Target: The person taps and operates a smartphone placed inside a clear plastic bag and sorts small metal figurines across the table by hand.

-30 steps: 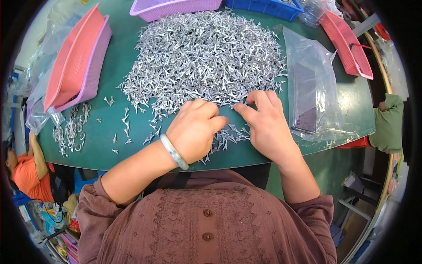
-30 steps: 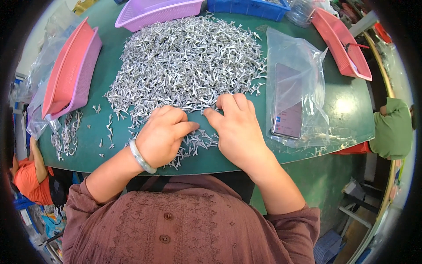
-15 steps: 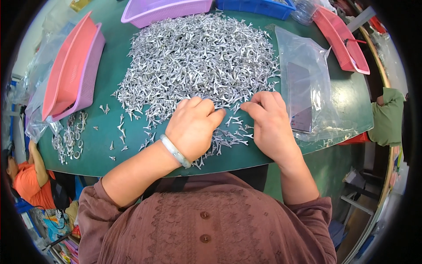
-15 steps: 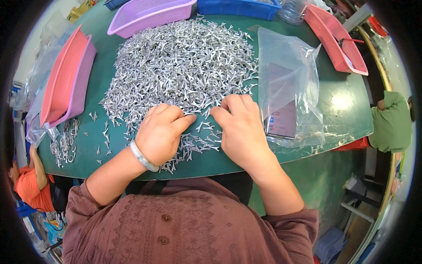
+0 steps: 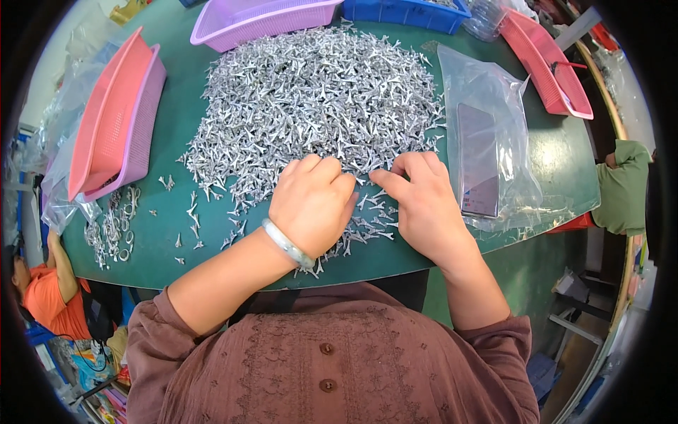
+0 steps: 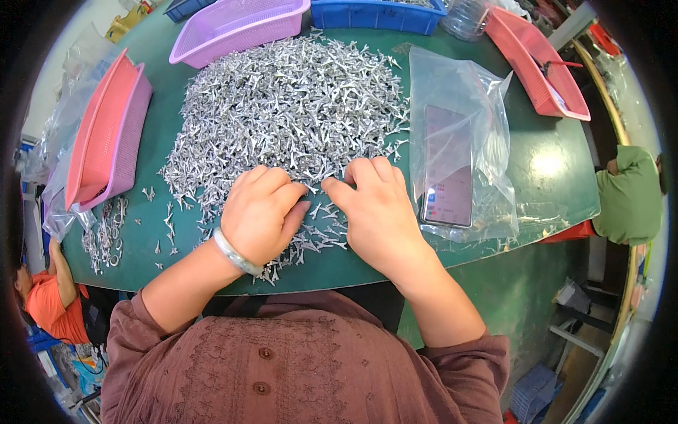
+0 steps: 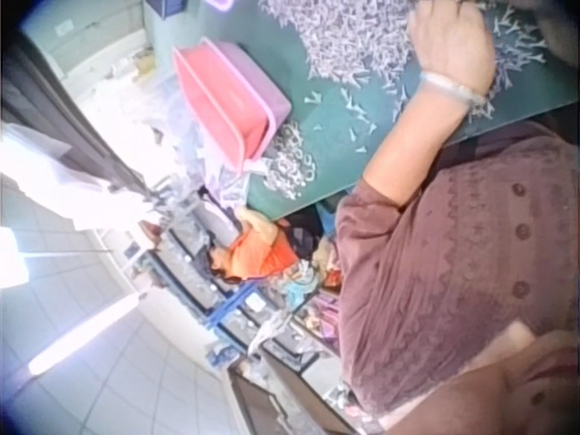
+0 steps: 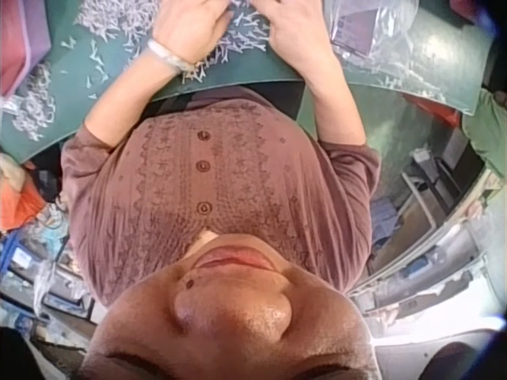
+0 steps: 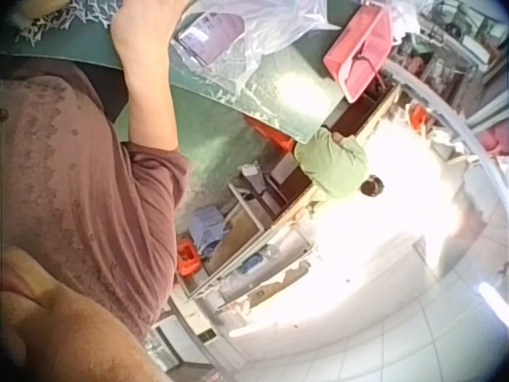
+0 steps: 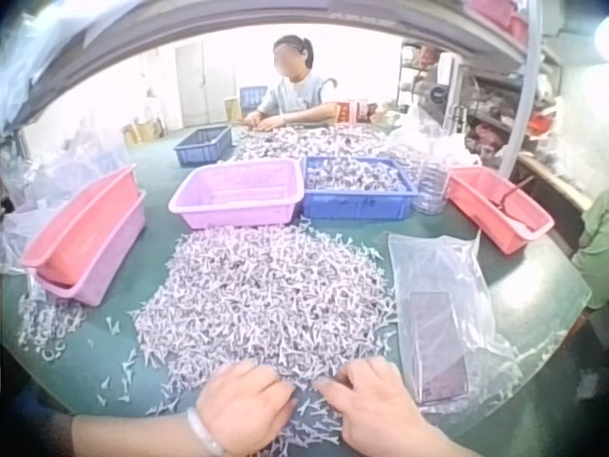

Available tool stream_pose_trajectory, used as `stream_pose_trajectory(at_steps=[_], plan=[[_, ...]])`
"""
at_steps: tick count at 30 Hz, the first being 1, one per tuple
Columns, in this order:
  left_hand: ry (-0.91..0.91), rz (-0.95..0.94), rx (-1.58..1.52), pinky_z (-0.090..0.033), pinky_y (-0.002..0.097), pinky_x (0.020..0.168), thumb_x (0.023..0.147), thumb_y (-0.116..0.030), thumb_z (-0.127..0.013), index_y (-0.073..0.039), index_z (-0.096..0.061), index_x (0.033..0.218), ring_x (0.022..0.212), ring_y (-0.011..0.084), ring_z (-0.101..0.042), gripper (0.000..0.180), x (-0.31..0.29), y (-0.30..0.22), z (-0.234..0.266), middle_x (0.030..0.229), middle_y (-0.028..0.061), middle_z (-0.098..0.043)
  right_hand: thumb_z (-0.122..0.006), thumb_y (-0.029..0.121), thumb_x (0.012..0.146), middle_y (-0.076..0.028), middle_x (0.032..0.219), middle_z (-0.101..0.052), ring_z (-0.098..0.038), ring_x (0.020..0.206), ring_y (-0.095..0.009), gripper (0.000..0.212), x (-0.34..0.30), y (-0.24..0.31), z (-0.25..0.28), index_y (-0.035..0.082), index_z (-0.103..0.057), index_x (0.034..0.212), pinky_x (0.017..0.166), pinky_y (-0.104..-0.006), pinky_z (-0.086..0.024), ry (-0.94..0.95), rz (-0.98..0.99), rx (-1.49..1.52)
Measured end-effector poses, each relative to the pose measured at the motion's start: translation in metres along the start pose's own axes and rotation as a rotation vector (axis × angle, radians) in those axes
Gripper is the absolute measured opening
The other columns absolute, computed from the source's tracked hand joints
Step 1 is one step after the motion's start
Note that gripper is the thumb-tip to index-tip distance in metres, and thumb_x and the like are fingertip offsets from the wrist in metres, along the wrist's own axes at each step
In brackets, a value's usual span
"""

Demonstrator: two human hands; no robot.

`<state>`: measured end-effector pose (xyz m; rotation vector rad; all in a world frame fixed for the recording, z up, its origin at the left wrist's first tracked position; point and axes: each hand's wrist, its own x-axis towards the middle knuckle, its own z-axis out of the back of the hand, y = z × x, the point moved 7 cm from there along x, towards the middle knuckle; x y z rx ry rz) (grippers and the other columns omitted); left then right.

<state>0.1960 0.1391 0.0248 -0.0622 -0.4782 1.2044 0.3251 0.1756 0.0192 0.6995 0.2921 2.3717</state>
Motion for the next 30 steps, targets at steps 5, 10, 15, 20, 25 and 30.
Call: stream_pose_trajectory(at_steps=[5,10,15,20,25,30], plan=[[-0.005,0.008,0.038,-0.046,0.0404,0.071,0.078,-0.013,-0.071,-0.008,-0.068,0.082,0.079,0.0277,-0.057,0.007,0.006,0.003,-0.005,0.080,0.0057,-0.058,-0.058,-0.005,0.070,-0.007,0.092,-0.054,-0.052,0.091,-0.028,0.030,-0.003,0.000,0.001,0.008,-0.069,0.096,0.079,-0.0387,-0.041,0.040,0.021,0.038],[-0.035,-0.025,0.021,-0.046,0.0400,0.069,0.077,-0.012,-0.070,-0.010,-0.069,0.080,0.076,0.0274,-0.057,0.004,0.007,0.002,-0.005,0.077,0.0046,-0.058,-0.058,-0.004,0.071,-0.007,0.091,-0.053,-0.051,0.091,-0.029,0.029,0.003,0.001,0.003,0.007,-0.069,0.095,0.080,-0.0385,-0.041,-0.021,-0.008,0.061],[-0.051,-0.038,-0.055,-0.046,0.0410,0.068,0.074,-0.009,-0.073,-0.008,-0.068,0.085,0.077,0.0289,-0.057,0.012,0.008,0.004,0.000,0.078,0.0060,-0.058,-0.058,-0.004,0.071,-0.007,0.092,-0.053,-0.051,0.092,-0.029,0.030,0.005,0.001,0.002,0.007,-0.069,0.097,0.081,-0.0390,-0.041,-0.031,0.013,-0.004],[-0.067,-0.019,-0.064,-0.046,0.0415,0.071,0.072,-0.012,-0.076,-0.007,-0.067,0.089,0.079,0.0301,-0.056,0.020,0.013,0.002,0.003,0.081,0.0080,-0.058,-0.058,-0.004,0.071,-0.007,0.093,-0.054,-0.051,0.093,-0.029,0.032,0.002,-0.001,0.001,0.006,-0.069,0.099,0.081,-0.0390,-0.042,0.075,0.023,0.035],[-0.044,-0.029,-0.045,-0.046,0.0410,0.070,0.072,-0.013,-0.077,-0.008,-0.066,0.085,0.077,0.0297,-0.055,0.017,0.014,0.002,0.001,0.079,0.0073,-0.056,-0.059,-0.004,0.071,-0.007,0.090,-0.053,-0.051,0.091,-0.028,0.029,0.006,-0.001,0.004,0.007,-0.069,0.095,0.080,-0.0382,-0.042,-0.039,-0.022,0.016],[0.051,-0.066,-0.082,-0.046,0.0405,0.070,0.071,-0.013,-0.077,-0.009,-0.067,0.081,0.077,0.0290,-0.056,0.014,0.011,0.000,0.002,0.079,0.0067,-0.056,-0.058,-0.005,0.071,-0.008,0.091,-0.055,-0.052,0.091,-0.028,0.029,0.000,-0.004,0.004,0.007,-0.069,0.096,0.080,-0.0391,-0.043,0.024,-0.010,0.048]])
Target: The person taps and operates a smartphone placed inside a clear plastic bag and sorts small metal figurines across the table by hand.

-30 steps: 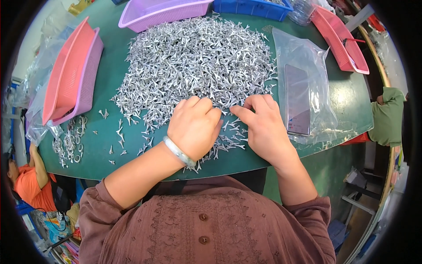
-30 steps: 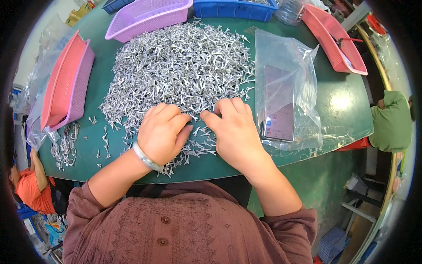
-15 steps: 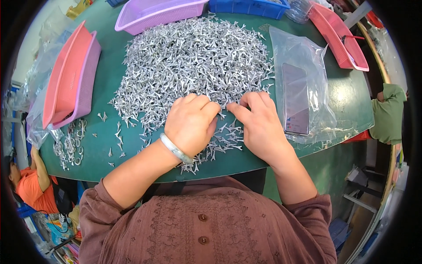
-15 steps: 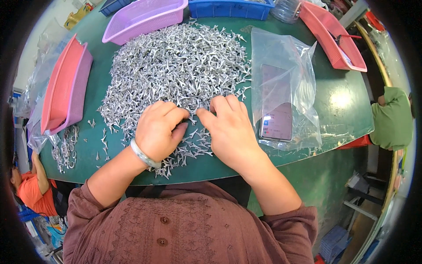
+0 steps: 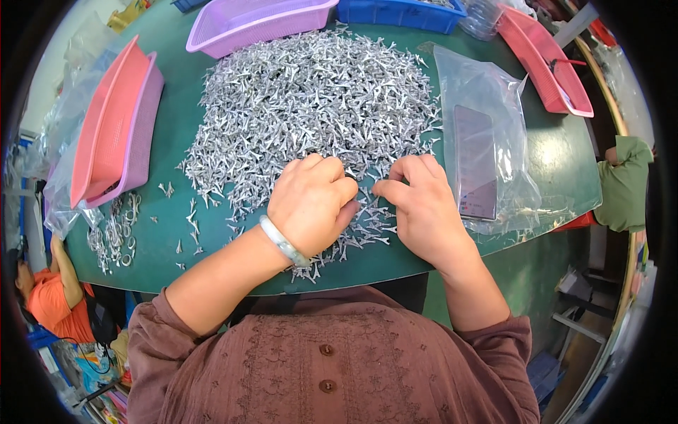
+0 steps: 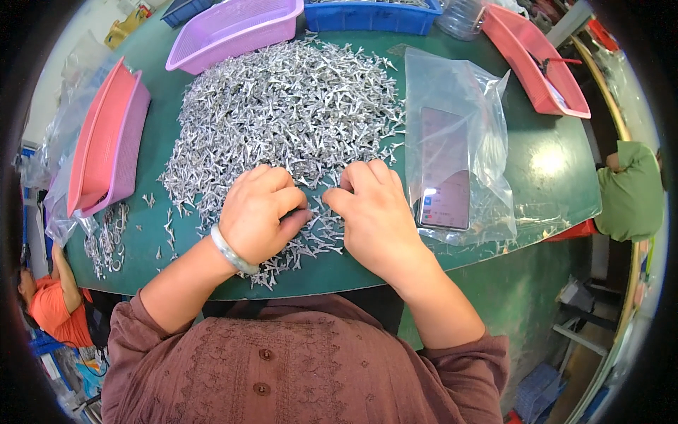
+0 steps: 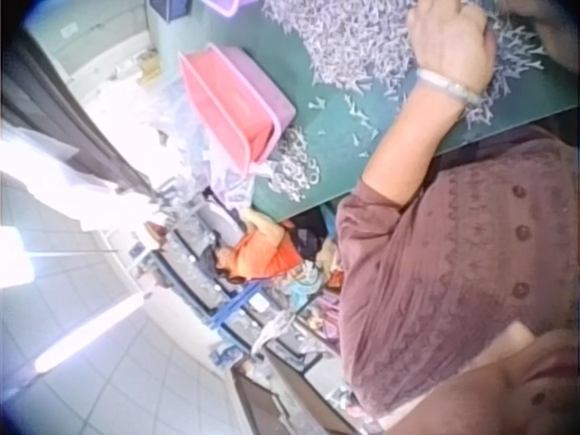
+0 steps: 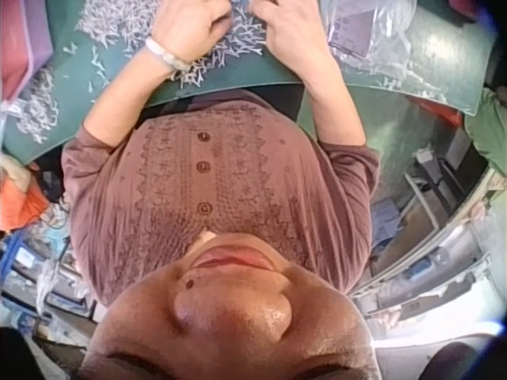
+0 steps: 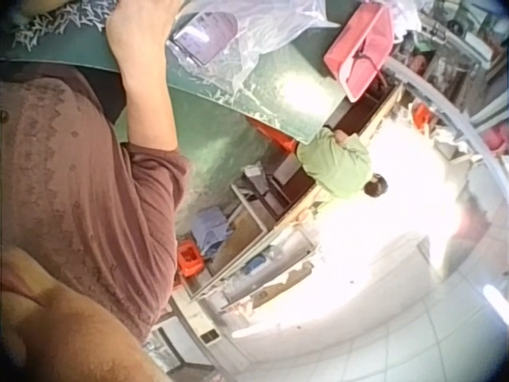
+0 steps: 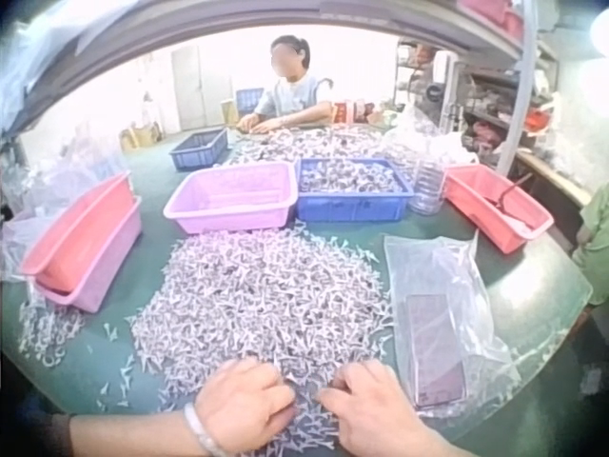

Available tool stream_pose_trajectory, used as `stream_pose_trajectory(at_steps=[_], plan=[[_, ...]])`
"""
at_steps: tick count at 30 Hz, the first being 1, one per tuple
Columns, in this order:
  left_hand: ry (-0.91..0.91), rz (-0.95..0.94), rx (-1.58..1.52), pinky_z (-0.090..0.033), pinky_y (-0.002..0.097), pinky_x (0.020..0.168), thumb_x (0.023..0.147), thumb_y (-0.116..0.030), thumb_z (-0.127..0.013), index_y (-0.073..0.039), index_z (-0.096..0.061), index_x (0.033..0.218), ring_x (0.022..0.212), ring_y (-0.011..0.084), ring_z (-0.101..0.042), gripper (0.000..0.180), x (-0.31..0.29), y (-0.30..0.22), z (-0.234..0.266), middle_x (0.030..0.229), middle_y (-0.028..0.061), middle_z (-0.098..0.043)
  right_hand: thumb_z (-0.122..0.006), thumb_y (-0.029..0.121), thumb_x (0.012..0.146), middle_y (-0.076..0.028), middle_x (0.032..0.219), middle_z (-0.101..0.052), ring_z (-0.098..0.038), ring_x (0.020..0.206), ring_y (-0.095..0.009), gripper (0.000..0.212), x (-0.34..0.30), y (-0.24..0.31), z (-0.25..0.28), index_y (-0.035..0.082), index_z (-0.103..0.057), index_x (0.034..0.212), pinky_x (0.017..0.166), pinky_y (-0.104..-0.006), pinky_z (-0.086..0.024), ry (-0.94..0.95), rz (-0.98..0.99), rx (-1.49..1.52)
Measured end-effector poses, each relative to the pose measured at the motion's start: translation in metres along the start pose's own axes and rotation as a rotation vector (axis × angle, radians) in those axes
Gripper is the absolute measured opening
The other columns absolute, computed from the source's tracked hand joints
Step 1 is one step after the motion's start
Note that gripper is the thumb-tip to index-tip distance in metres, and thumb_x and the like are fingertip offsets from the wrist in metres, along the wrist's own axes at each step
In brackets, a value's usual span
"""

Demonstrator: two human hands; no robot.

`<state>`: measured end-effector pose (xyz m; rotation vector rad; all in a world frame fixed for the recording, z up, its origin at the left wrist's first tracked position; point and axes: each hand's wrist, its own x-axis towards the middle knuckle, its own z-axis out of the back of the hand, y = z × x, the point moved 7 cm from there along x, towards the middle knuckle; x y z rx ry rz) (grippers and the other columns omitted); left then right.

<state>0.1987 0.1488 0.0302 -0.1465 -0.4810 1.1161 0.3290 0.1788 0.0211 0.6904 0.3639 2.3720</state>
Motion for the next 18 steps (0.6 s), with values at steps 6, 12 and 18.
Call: stream_pose_trajectory(at_steps=[6,12,18], plan=[[-0.054,0.033,-0.073,-0.045,0.0403,0.070,0.072,-0.013,-0.077,-0.009,-0.069,0.081,0.077,0.0280,-0.056,0.012,-0.004,0.004,0.003,0.080,0.0053,-0.057,-0.059,-0.005,0.071,-0.007,0.089,-0.053,-0.052,0.089,-0.028,0.026,0.002,0.000,0.002,0.007,-0.070,0.091,0.078,-0.0383,-0.043,-0.075,-0.013,0.024],[0.049,-0.006,-0.082,-0.043,0.0387,0.072,0.073,-0.012,-0.076,-0.010,-0.072,0.093,0.079,0.0267,-0.055,0.020,-0.010,-0.003,0.001,0.080,0.0040,-0.056,-0.059,-0.005,0.071,-0.008,0.090,-0.054,-0.052,0.089,-0.028,0.029,-0.004,0.002,0.001,0.007,-0.070,0.095,0.079,-0.0386,-0.043,0.034,0.013,0.039],[0.008,0.010,-0.092,-0.044,0.0403,0.073,0.077,-0.011,-0.073,-0.009,-0.070,0.099,0.079,0.0288,-0.055,0.022,-0.005,-0.006,-0.001,0.081,0.0068,-0.056,-0.059,-0.005,0.070,-0.007,0.090,-0.054,-0.052,0.089,-0.028,0.030,-0.002,-0.004,0.001,0.006,-0.071,0.095,0.079,-0.0385,-0.043,-0.050,-0.042,-0.026]])
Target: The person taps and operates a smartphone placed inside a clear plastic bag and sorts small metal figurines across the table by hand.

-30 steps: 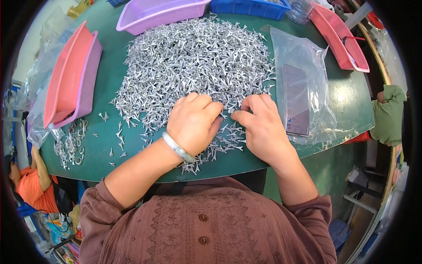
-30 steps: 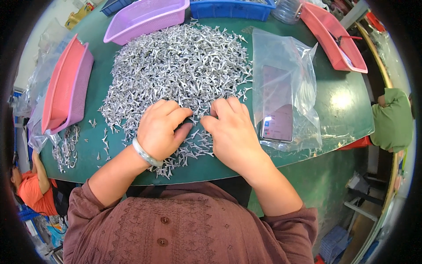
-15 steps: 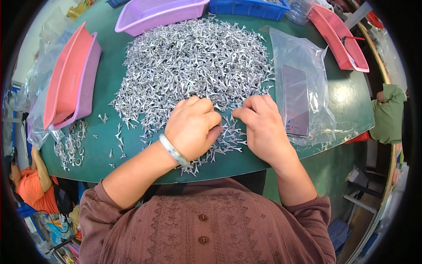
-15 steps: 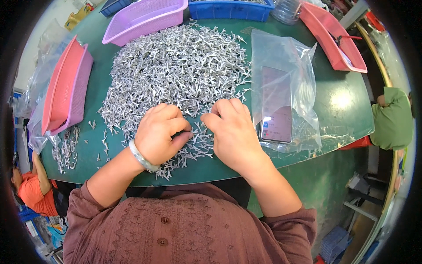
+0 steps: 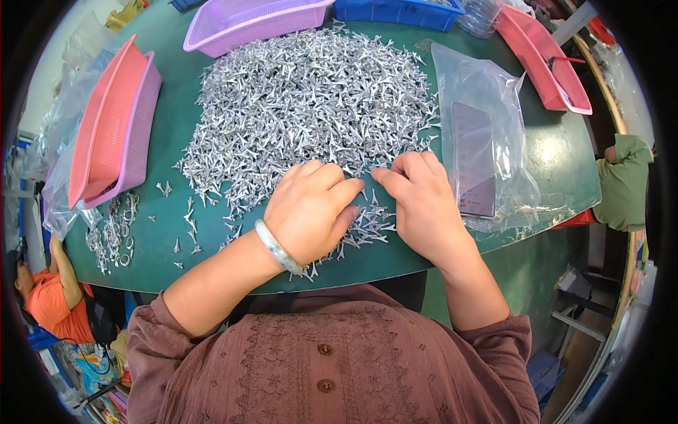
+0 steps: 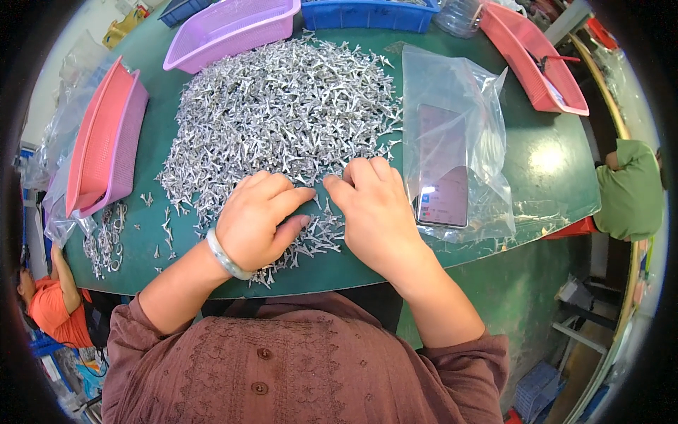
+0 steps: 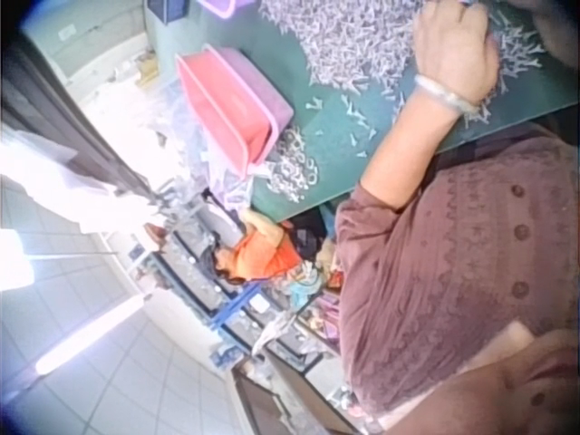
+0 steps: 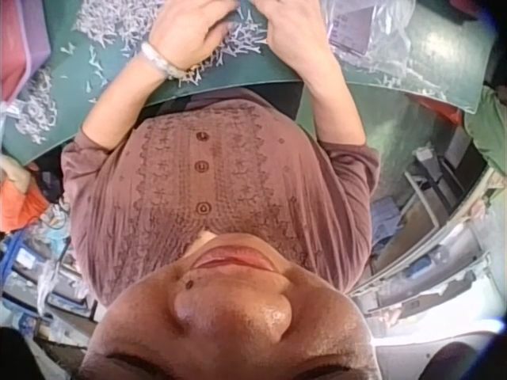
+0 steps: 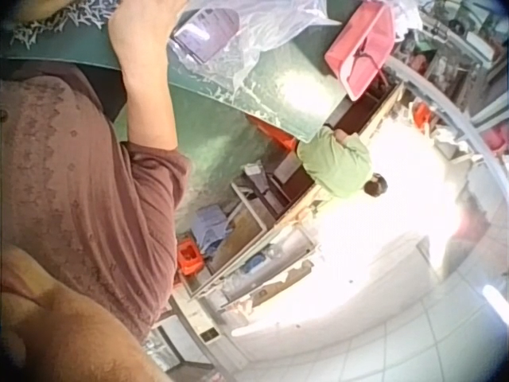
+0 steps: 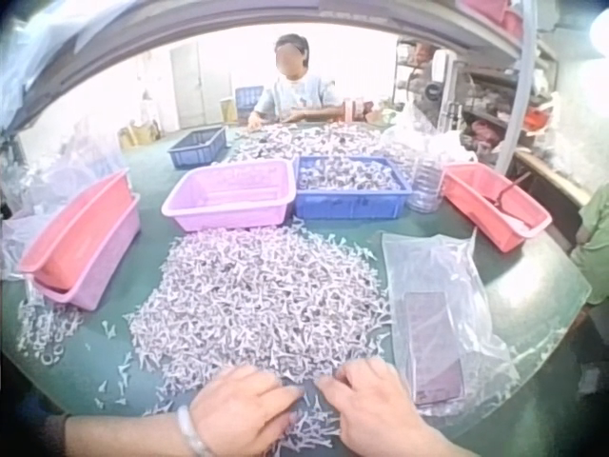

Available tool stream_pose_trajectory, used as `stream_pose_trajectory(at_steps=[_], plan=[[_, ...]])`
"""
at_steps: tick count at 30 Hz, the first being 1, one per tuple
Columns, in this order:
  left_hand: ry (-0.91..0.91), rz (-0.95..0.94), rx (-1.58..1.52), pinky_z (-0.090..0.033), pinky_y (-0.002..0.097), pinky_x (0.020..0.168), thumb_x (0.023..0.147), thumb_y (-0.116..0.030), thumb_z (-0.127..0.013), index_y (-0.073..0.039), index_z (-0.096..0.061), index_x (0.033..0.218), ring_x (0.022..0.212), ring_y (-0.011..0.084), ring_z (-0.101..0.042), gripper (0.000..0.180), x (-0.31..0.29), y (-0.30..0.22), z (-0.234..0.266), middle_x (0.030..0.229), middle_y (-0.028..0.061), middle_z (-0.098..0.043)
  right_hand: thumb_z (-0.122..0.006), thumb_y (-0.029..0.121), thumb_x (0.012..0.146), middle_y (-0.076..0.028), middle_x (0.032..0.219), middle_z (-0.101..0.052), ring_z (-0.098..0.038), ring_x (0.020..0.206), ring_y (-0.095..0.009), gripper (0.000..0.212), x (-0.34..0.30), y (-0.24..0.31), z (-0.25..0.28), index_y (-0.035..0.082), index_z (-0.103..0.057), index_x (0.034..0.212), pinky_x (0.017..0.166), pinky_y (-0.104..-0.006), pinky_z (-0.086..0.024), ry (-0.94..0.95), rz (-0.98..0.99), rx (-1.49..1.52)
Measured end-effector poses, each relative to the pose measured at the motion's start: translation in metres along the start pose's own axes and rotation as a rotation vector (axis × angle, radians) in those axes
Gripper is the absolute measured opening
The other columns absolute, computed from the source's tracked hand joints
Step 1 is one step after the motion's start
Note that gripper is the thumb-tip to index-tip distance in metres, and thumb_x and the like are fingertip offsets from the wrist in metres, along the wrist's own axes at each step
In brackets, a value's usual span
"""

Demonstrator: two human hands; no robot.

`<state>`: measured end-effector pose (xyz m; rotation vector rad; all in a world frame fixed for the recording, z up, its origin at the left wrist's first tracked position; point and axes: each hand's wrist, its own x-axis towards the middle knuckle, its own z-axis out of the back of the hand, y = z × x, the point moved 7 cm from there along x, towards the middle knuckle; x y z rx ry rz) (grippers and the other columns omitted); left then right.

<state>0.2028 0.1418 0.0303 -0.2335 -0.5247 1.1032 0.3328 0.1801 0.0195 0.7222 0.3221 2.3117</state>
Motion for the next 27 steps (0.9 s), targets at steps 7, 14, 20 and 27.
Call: stream_pose_trajectory(at_steps=[7,14,20,27], plan=[[0.048,-0.025,-0.050,-0.044,0.0399,0.072,0.078,-0.010,-0.071,-0.008,-0.069,0.097,0.078,0.0285,-0.055,0.019,-0.006,0.000,-0.001,0.082,0.0071,-0.056,-0.059,-0.006,0.071,-0.007,0.090,-0.054,-0.052,0.091,-0.029,0.031,-0.005,0.004,0.002,0.007,-0.070,0.097,0.080,-0.0388,-0.043,0.103,0.045,0.064],[0.039,-0.017,-0.020,-0.044,0.0408,0.072,0.078,-0.008,-0.070,-0.007,-0.069,0.099,0.078,0.0298,-0.055,0.021,0.000,0.001,0.001,0.081,0.0082,-0.056,-0.059,-0.005,0.070,-0.007,0.090,-0.054,-0.052,0.090,-0.029,0.030,0.002,-0.002,0.001,0.008,-0.070,0.095,0.079,-0.0388,-0.043,-0.015,-0.026,-0.038],[0.006,-0.031,0.010,-0.045,0.0417,0.073,0.079,-0.008,-0.069,-0.005,-0.069,0.104,0.079,0.0306,-0.056,0.025,0.001,-0.001,0.000,0.084,0.0094,-0.058,-0.059,-0.007,0.070,-0.009,0.093,-0.055,-0.053,0.092,-0.030,0.031,-0.004,0.001,0.000,0.005,-0.068,0.097,0.079,-0.0393,-0.044,0.079,0.035,0.072],[-0.012,-0.037,0.081,-0.045,0.0406,0.074,0.079,-0.006,-0.068,-0.006,-0.069,0.103,0.080,0.0289,-0.056,0.025,0.011,-0.003,-0.003,0.084,0.0078,-0.058,-0.059,-0.006,0.072,-0.010,0.095,-0.056,-0.054,0.092,-0.031,0.030,-0.003,-0.006,0.001,0.004,-0.068,0.099,0.081,-0.0401,-0.046,-0.024,-0.065,0.014]])
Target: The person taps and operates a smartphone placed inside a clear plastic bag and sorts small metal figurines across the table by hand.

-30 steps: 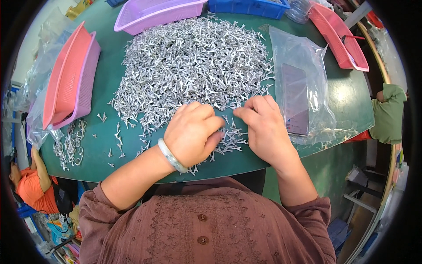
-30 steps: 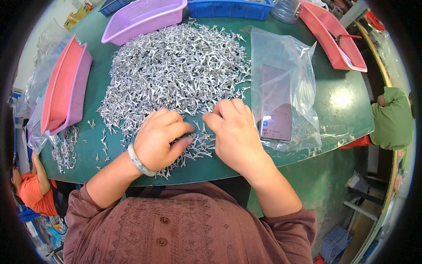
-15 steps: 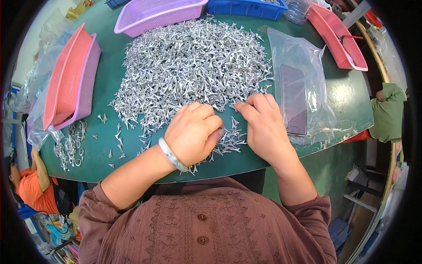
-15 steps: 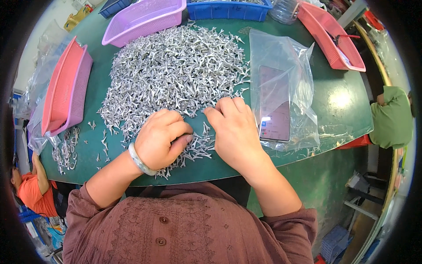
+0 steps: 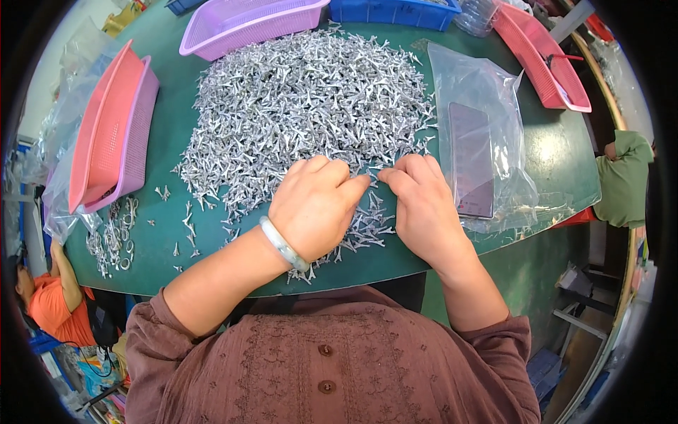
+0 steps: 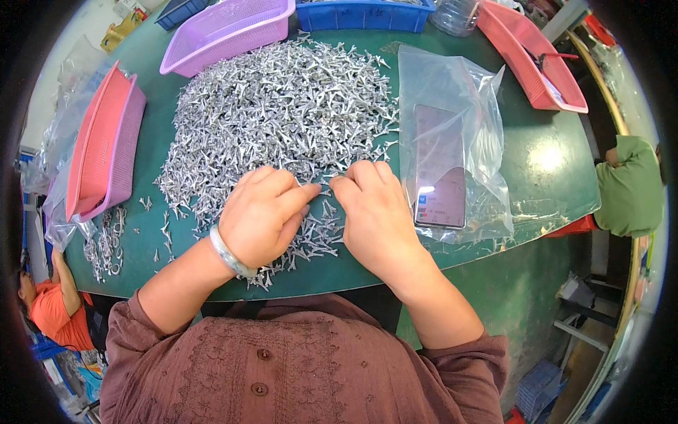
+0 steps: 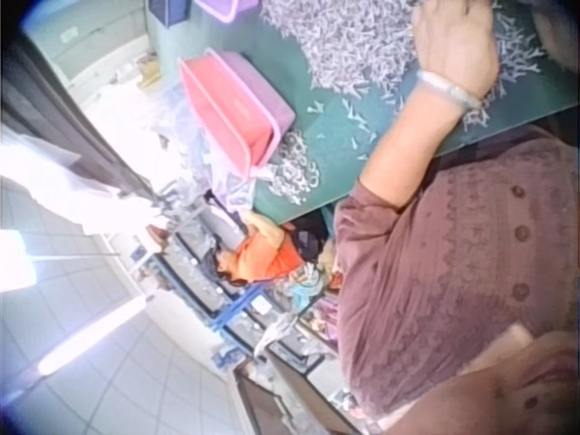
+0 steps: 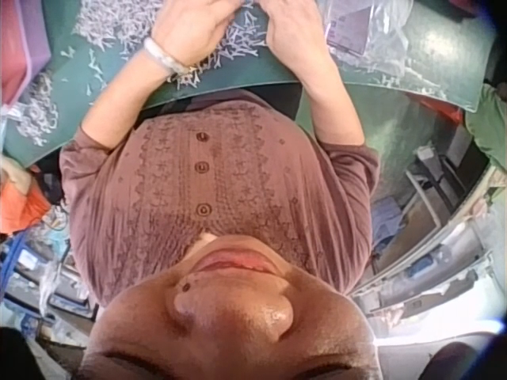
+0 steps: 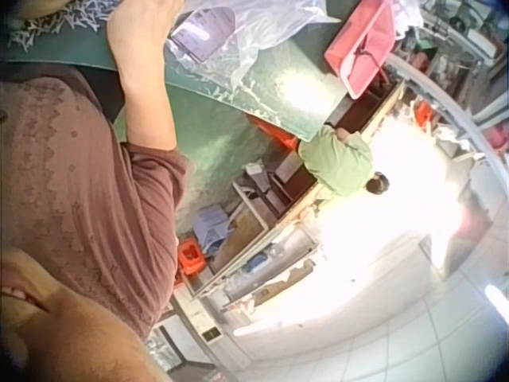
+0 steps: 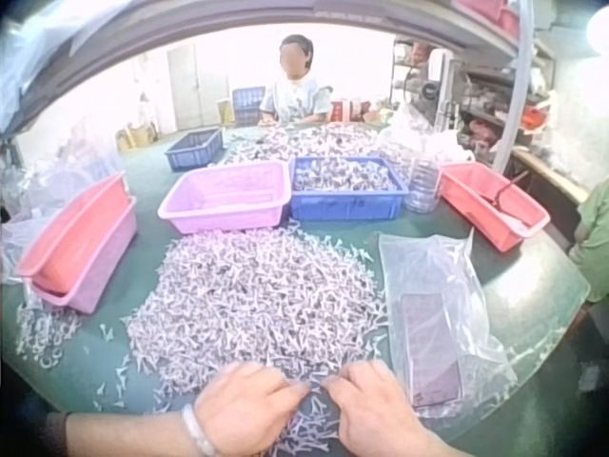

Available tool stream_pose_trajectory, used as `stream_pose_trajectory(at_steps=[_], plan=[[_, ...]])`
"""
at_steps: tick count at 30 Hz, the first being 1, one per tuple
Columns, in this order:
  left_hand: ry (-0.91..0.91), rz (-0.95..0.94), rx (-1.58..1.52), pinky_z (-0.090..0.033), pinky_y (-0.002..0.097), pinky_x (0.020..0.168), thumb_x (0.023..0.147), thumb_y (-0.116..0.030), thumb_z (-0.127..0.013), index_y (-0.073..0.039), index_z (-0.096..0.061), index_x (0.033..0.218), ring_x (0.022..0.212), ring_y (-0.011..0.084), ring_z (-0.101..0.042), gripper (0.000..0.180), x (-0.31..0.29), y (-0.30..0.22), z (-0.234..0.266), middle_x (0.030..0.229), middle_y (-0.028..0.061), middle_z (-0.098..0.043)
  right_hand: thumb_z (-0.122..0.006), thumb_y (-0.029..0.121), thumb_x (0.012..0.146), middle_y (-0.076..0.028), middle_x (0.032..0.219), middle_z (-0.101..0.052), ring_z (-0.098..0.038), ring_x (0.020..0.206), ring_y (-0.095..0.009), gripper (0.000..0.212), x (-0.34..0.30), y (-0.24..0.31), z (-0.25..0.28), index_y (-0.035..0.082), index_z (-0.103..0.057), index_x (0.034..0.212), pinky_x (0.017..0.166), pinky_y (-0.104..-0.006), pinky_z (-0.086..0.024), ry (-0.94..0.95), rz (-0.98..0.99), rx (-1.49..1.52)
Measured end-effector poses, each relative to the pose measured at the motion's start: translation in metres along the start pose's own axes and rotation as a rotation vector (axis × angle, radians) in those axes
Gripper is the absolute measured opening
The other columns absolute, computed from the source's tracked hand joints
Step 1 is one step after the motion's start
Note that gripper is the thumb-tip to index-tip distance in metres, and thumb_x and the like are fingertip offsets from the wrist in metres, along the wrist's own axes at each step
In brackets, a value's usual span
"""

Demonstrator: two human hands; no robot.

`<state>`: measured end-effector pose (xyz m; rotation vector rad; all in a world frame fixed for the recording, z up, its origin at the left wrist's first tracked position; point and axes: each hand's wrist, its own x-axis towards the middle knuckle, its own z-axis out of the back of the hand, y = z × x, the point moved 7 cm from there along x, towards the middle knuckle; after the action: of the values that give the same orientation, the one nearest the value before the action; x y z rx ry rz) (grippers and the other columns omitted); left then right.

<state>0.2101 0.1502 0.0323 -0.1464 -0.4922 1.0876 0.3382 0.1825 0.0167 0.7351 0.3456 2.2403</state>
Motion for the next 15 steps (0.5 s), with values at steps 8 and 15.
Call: stream_pose_trajectory(at_steps=[8,15], plan=[[0.070,-0.020,0.012,-0.045,0.0402,0.075,0.076,-0.005,-0.067,-0.008,-0.071,0.100,0.082,0.0277,-0.056,0.024,-0.001,-0.002,-0.008,0.083,0.0065,-0.055,-0.060,-0.001,0.074,-0.010,0.091,-0.056,-0.055,0.090,-0.031,0.024,0.002,-0.003,-0.008,0.005,-0.067,0.096,0.079,-0.0409,-0.046,0.018,-0.016,-0.013],[0.019,-0.010,-0.066,-0.046,0.0424,0.074,0.075,-0.008,-0.064,-0.008,-0.069,0.090,0.083,0.0311,-0.057,0.016,-0.014,-0.001,-0.007,0.085,0.0099,-0.057,-0.063,0.008,0.080,-0.013,0.078,-0.054,-0.058,0.077,-0.034,0.005,0.008,0.000,-0.014,0.005,-0.060,0.078,0.067,-0.0469,-0.047,-0.011,0.114,-0.188]])
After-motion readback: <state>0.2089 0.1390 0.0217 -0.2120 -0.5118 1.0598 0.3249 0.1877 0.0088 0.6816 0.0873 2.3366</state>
